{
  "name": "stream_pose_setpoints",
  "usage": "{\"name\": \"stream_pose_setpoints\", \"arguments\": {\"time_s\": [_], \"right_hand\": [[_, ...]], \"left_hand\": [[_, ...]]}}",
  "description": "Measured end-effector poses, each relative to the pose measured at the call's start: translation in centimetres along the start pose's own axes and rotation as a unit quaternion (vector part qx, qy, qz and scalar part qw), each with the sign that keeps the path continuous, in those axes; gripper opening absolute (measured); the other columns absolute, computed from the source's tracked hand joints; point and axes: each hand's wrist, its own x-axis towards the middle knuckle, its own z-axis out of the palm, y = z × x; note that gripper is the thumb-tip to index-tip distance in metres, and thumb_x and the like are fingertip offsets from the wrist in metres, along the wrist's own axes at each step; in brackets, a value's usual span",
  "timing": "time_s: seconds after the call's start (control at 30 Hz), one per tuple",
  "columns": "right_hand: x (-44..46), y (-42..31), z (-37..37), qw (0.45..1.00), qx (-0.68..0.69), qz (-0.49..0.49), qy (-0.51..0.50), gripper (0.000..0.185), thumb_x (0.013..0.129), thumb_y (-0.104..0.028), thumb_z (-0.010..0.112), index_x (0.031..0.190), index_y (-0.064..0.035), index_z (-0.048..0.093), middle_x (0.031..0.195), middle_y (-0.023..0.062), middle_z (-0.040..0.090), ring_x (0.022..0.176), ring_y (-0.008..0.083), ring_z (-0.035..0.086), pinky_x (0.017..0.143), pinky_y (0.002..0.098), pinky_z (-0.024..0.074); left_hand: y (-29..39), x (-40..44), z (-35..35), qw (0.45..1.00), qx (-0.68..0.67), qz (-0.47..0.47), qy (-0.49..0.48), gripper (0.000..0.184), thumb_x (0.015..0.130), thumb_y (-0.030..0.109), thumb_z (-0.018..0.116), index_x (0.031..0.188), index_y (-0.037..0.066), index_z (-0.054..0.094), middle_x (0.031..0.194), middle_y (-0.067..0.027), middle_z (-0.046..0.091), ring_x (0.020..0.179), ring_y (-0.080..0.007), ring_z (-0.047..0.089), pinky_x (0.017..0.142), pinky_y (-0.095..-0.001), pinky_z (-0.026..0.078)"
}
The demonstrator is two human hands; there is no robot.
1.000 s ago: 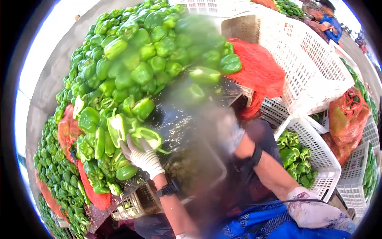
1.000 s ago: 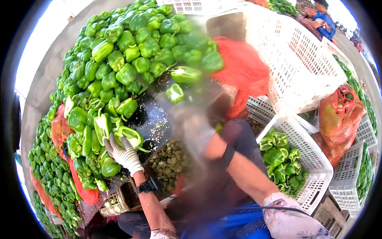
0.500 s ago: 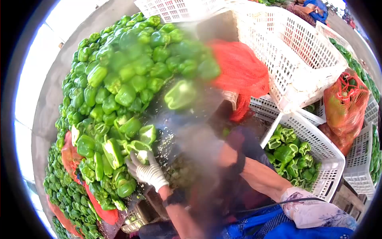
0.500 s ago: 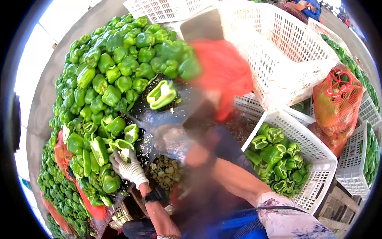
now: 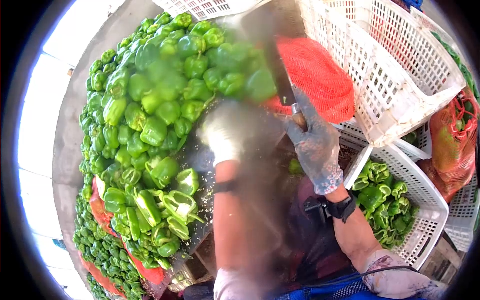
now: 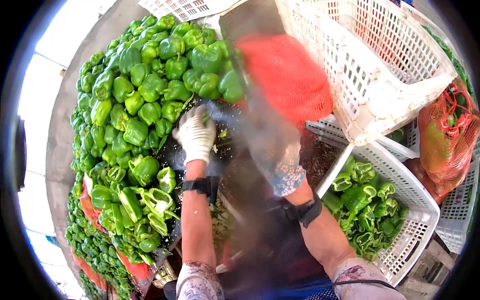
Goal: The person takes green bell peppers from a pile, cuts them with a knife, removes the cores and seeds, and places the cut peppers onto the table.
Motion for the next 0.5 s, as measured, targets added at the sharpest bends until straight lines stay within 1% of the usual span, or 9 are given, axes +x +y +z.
{"name": "stream_pose_setpoints", "arguments": {"time_s": [0.03,0.07,0.13,0.17,0.23,0.27,0.33,0.4,0.5], "right_hand": [[-0.1,0.7,0.2,1.0,0.0,-0.015,0.01,0.056,0.083,-0.008,0.067,0.137,-0.0165,0.053,0.069,0.0061,0.047,0.062,0.0092,0.047,0.063,0.0273,0.0475],[0.1,1.2,0.3,0.999,-0.004,-0.029,0.019,0.056,0.083,-0.008,0.066,0.137,-0.0162,0.053,0.069,0.0062,0.047,0.062,0.0099,0.047,0.064,0.0275,0.0475],[0.2,1.9,0.5,0.998,-0.014,-0.054,0.035,0.055,0.083,-0.009,0.066,0.137,-0.0157,0.053,0.069,0.0064,0.046,0.062,0.0113,0.047,0.064,0.0279,0.0476],[0.3,2.0,0.5,0.998,-0.016,-0.046,0.03,0.055,0.083,-0.009,0.066,0.136,-0.0155,0.053,0.069,0.0064,0.046,0.062,0.0118,0.048,0.064,0.0282,0.0475],[0.6,2.2,0.1,0.999,-0.023,-0.03,0.02,0.055,0.083,-0.009,0.066,0.136,-0.0152,0.053,0.069,0.0065,0.046,0.062,0.0126,0.048,0.064,0.0286,0.0473],[0.7,2.3,-0.1,0.999,-0.028,-0.021,0.016,0.055,0.083,-0.01,0.066,0.136,-0.0151,0.053,0.069,0.0066,0.046,0.062,0.0129,0.048,0.064,0.0287,0.0472],[0.9,2.2,-0.6,0.999,-0.032,-0.007,0.021,0.055,0.083,-0.009,0.065,0.137,-0.0147,0.052,0.069,0.007,0.047,0.062,0.013,0.048,0.064,0.0289,0.047],[0.9,2.3,-0.9,0.999,-0.025,-0.01,0.042,0.056,0.082,-0.008,0.065,0.137,-0.0143,0.052,0.069,0.0072,0.046,0.061,0.0132,0.048,0.064,0.0291,0.0469],[0.7,2.3,-0.9,0.997,-0.013,-0.041,0.07,0.059,0.082,-0.006,0.065,0.138,-0.0135,0.051,0.069,0.0068,0.044,0.061,0.0134,0.046,0.063,0.0287,0.0464]], "left_hand": [[-1.8,0.1,1.1,0.998,0.035,-0.025,0.041,0.035,0.075,0.025,0.067,0.11,0.026,0.062,0.119,-0.0019,0.061,0.114,-0.0269,0.055,0.091,-0.0613,0.038],[-3.1,0.8,1.1,0.995,0.062,-0.079,0.012,0.03,0.074,0.023,0.066,0.105,0.02,0.064,0.116,-0.0059,0.062,0.108,-0.0279,0.057,0.088,-0.0596,0.041],[-3.1,1.0,1.1,0.979,0.15,-0.069,0.118,0.028,0.074,0.021,0.066,0.101,0.014,0.065,0.11,-0.0119,0.063,0.104,-0.0303,0.058,0.084,-0.0554,0.044],[-0.9,1.5,-0.4,0.994,0.031,-0.028,0.104,0.03,0.073,0.017,0.068,0.102,0.009,0.065,0.109,-0.0171,0.063,0.102,-0.0342,0.058,0.085,-0.0507,0.047],[3.5,2.7,-1.3,0.962,-0.173,0.162,0.136,0.038,0.072,0.01,0.07,0.109,0.005,0.064,0.115,-0.0189,0.062,0.105,-0.0388,0.059,0.092,-0.0433,0.047],[4.8,4.4,-0.1,0.945,-0.218,0.206,0.131,0.042,0.073,0.012,0.071,0.113,0.005,0.063,0.114,-0.0193,0.062,0.106,-0.0373,0.059,0.092,-0.0428,0.048],[7.6,7.1,2.1,0.954,-0.241,0.158,0.087,0.057,0.07,0.029,0.077,0.122,0.012,0.059,0.113,-0.0194,0.062,0.105,-0.0363,0.06,0.09,-0.043,0.049],[9.8,8.9,1.9,0.984,-0.125,0.127,-0.029,0.06,0.066,0.038,0.079,0.12,0.02,0.06,0.114,-0.0208,0.059,0.104,-0.0385,0.06,0.089,-0.0452,0.049],[10.2,7.3,0.9,0.986,-0.091,0.108,-0.083,0.059,0.061,0.04,0.08,0.115,0.025,0.062,0.115,-0.0216,0.057,0.101,-0.0413,0.06,0.088,-0.0476,0.049]]}}
